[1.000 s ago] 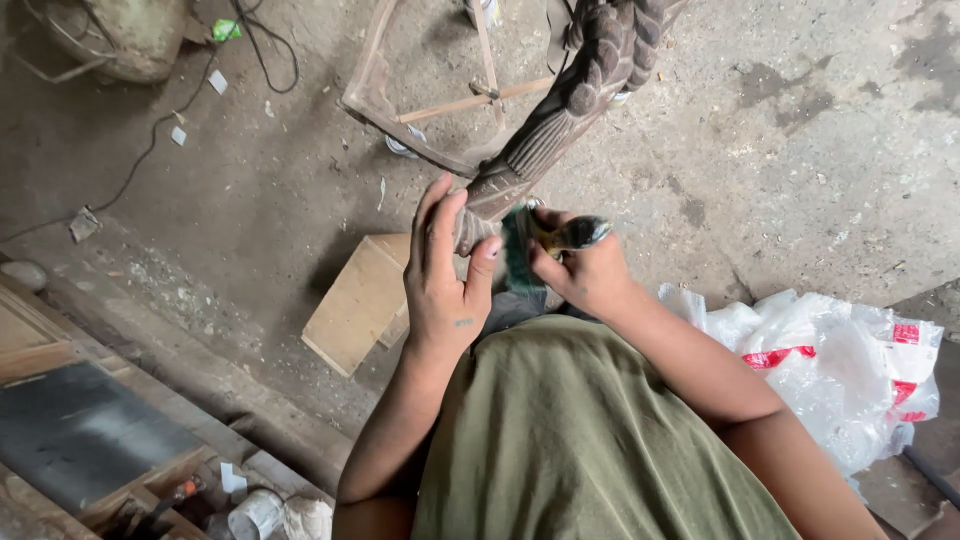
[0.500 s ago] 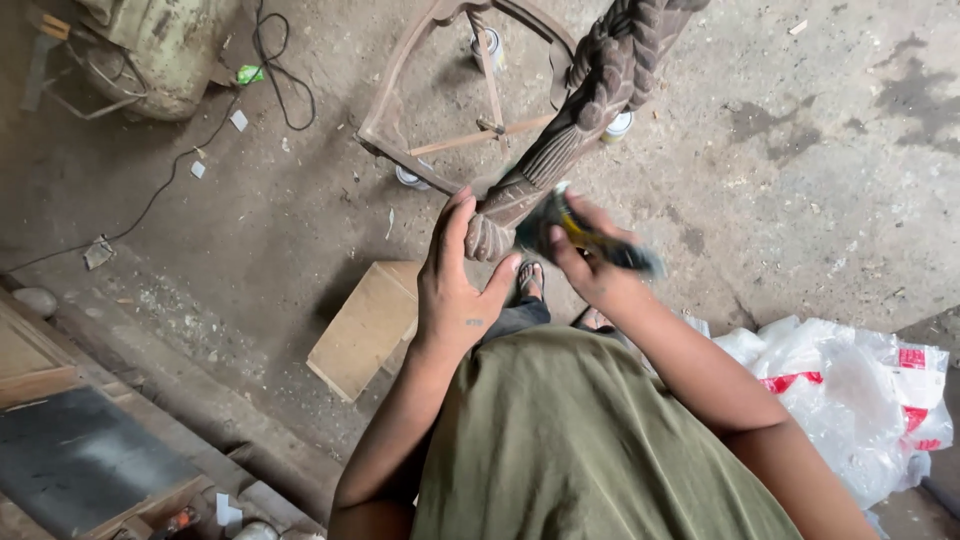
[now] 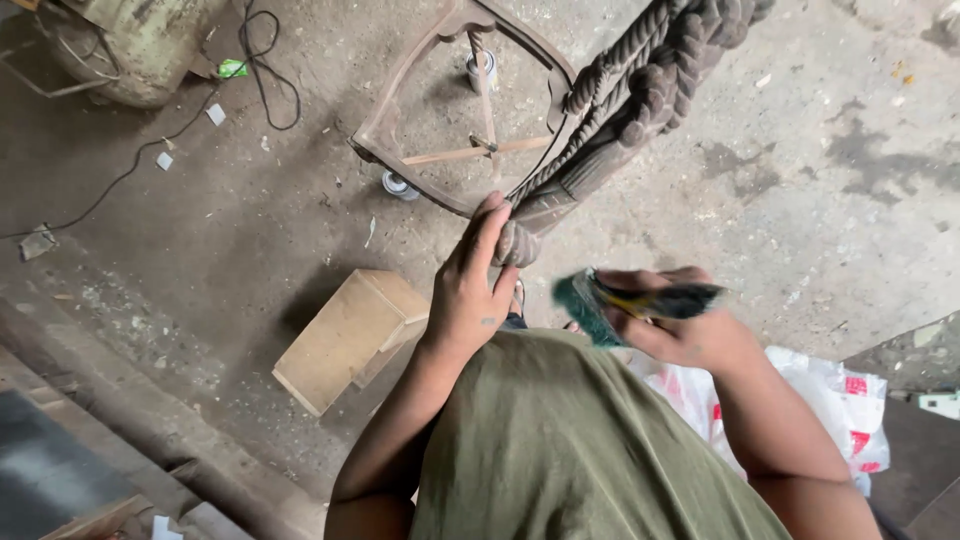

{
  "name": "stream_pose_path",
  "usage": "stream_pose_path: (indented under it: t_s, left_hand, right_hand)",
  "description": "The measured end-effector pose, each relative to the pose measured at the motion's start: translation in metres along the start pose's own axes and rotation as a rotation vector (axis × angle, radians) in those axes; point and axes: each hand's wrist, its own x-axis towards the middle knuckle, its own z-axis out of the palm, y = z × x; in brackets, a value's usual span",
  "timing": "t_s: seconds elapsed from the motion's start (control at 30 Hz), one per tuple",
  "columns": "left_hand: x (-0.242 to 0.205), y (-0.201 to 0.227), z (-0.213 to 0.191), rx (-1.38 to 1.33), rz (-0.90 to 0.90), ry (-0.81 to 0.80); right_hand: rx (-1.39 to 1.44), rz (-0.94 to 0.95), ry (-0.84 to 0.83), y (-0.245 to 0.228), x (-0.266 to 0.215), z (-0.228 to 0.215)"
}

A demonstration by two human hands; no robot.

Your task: The person uses a green brush to scrub a dark, twisted wooden object, likely a chair back or frame, in a workshop. The person holds the object with one hand and scrubs the grooves and knots with the brush in the other hand, moving along the length of the piece.

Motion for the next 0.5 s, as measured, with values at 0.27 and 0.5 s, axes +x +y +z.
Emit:
stream_pose_path:
  t_s: [0.27, 0.5]
  left_hand:
    - [-0.006, -0.006, -0.003, -0.041, -0.003, -0.064]
    - [0.005, -0.004, -0.016, -0.089, -0.041, -0.133]
  right_hand:
    - [0.086, -0.105, 0.374, 0.022, -0.016, 0.008]
    - [0.019, 0.234, 0.322, 0.036, -0.023, 0.014]
